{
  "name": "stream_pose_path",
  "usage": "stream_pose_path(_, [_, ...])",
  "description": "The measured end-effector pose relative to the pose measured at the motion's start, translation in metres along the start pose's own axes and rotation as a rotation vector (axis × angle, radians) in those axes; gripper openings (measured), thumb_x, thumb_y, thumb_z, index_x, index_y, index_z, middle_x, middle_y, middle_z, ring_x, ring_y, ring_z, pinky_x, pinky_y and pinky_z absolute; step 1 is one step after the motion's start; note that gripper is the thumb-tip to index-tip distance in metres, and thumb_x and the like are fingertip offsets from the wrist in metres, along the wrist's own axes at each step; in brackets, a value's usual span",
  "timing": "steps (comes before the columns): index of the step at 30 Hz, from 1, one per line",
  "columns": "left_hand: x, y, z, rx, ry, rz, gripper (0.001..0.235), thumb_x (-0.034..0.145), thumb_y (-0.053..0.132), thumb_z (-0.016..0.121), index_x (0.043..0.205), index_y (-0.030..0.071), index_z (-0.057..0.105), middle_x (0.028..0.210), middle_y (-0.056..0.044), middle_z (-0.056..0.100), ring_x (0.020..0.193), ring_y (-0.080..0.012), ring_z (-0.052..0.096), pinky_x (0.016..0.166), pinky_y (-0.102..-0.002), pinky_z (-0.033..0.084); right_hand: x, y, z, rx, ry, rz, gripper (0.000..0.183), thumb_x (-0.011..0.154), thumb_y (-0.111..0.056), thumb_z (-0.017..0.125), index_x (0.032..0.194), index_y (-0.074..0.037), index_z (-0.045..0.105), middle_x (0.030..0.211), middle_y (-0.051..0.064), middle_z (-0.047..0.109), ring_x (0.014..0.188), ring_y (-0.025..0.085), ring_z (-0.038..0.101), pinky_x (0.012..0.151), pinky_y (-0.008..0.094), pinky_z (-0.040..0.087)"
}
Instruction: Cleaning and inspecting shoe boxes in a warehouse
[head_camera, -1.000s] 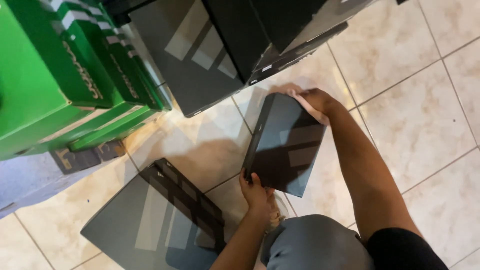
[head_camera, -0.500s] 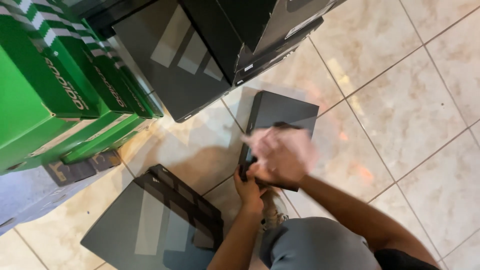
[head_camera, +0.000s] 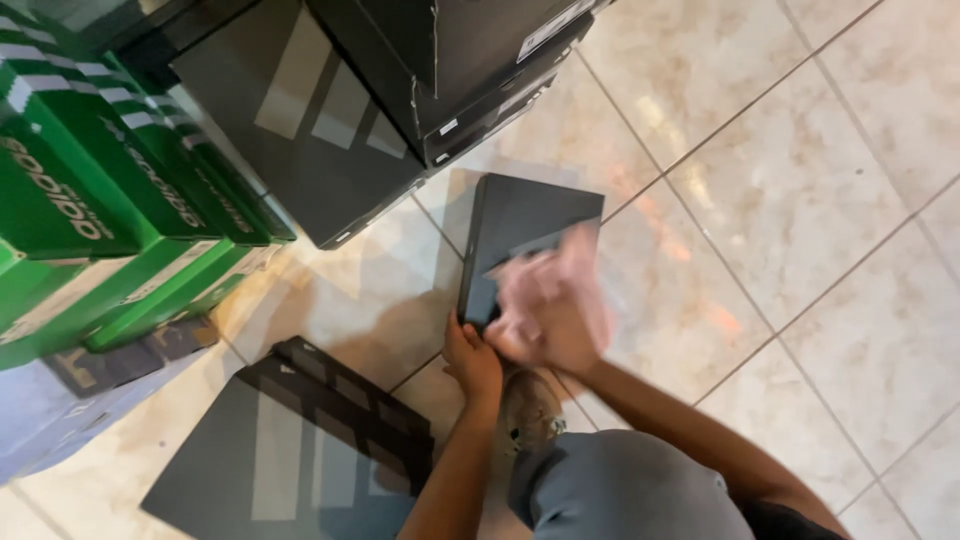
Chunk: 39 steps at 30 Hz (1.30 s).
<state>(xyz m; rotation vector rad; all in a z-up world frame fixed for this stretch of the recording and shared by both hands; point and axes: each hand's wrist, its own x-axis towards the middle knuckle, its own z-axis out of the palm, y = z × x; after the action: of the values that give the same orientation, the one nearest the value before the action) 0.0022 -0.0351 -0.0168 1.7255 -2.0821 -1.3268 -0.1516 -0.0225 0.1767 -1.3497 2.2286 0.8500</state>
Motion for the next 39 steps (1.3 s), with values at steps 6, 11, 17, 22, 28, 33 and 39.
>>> stream_pose_path(6, [-0.016, 0.102, -0.065, 0.194, 0.023, 0.594, 0.048, 0.096, -0.01, 0.054, 0.142, 0.003, 0.056, 0.133, -0.02, 0.063, 0.117, -0.036, 0.064, 0.095, -0.056, 0.053, 0.064, 0.077, 0.132, 0.134, 1.189, 0.109, 0.055, 0.106, -0.024, 0.042, 0.128, 0.025, 0.053, 0.121, 0.047, 0.054, 0.107, 0.064, 0.057, 0.1, 0.074, 0.043])
stream_pose_path(11, [-0.01, 0.104, -0.049, 0.388, -0.101, 0.567, 0.07, 0.104, 0.032, 0.06, 0.162, 0.011, 0.027, 0.143, -0.037, 0.044, 0.12, -0.0481, 0.061, 0.085, -0.052, 0.06, 0.111, 0.097, 0.177, 1.966, 0.52, 0.527, 0.069, 0.101, -0.058, 0.069, 0.158, -0.039, 0.036, 0.084, 0.009, 0.066, 0.054, 0.019, 0.059, 0.042, 0.027, 0.042])
stream_pose_path(17, [-0.008, 0.103, -0.045, 0.458, -0.114, 0.519, 0.067, 0.103, 0.032, 0.061, 0.162, 0.022, 0.03, 0.147, -0.031, 0.041, 0.119, -0.0451, 0.063, 0.076, -0.049, 0.066, -0.011, -0.008, 0.169, 1.637, 0.362, 0.665, 0.078, 0.097, -0.045, 0.063, 0.161, -0.011, 0.033, 0.135, 0.035, 0.058, 0.111, 0.047, 0.066, 0.087, 0.051, 0.056])
stream_pose_path(22, [-0.007, 0.099, -0.045, 0.438, -0.107, 0.539, 0.067, 0.103, 0.033, 0.061, 0.162, 0.021, 0.03, 0.147, -0.032, 0.042, 0.118, -0.0455, 0.063, 0.071, -0.047, 0.067, -0.033, -0.039, 0.206, 1.701, 0.205, 0.797, 0.078, 0.089, -0.05, 0.072, 0.156, -0.024, 0.042, 0.134, 0.022, 0.063, 0.119, 0.038, 0.064, 0.097, 0.048, 0.055])
stream_pose_path(28, [-0.003, 0.085, -0.05, 0.232, -0.267, 0.534, 0.067, 0.107, 0.033, 0.053, 0.165, 0.024, 0.022, 0.156, -0.032, 0.031, 0.123, -0.0491, 0.058, 0.073, -0.048, 0.065, 0.035, 0.038, 0.233, 1.773, 0.311, 0.582, 0.071, 0.098, -0.05, 0.066, 0.148, -0.001, 0.051, 0.139, 0.03, 0.055, 0.13, 0.041, 0.053, 0.111, 0.051, 0.042])
stream_pose_path(33, [-0.013, 0.071, -0.033, -0.016, -0.54, 0.455, 0.078, 0.104, 0.021, 0.056, 0.167, 0.026, 0.01, 0.162, -0.037, 0.013, 0.137, -0.0603, 0.039, 0.087, -0.064, 0.057, 0.029, 0.078, 0.198, 1.863, 0.527, 0.661, 0.031, 0.102, -0.04, 0.067, 0.118, -0.014, 0.073, 0.11, 0.012, 0.07, 0.102, 0.019, 0.064, 0.092, 0.036, 0.054])
stream_pose_path(39, [-0.043, 0.082, -0.016, -0.031, -0.355, 0.455, 0.075, 0.105, 0.021, 0.053, 0.167, 0.018, 0.01, 0.152, -0.045, 0.025, 0.13, -0.0625, 0.045, 0.092, -0.064, 0.052, -0.003, 0.052, 0.238, 2.182, 0.771, 1.08, 0.05, 0.098, -0.036, 0.071, 0.135, -0.003, 0.061, 0.119, 0.019, 0.068, 0.108, 0.025, 0.068, 0.096, 0.041, 0.057])
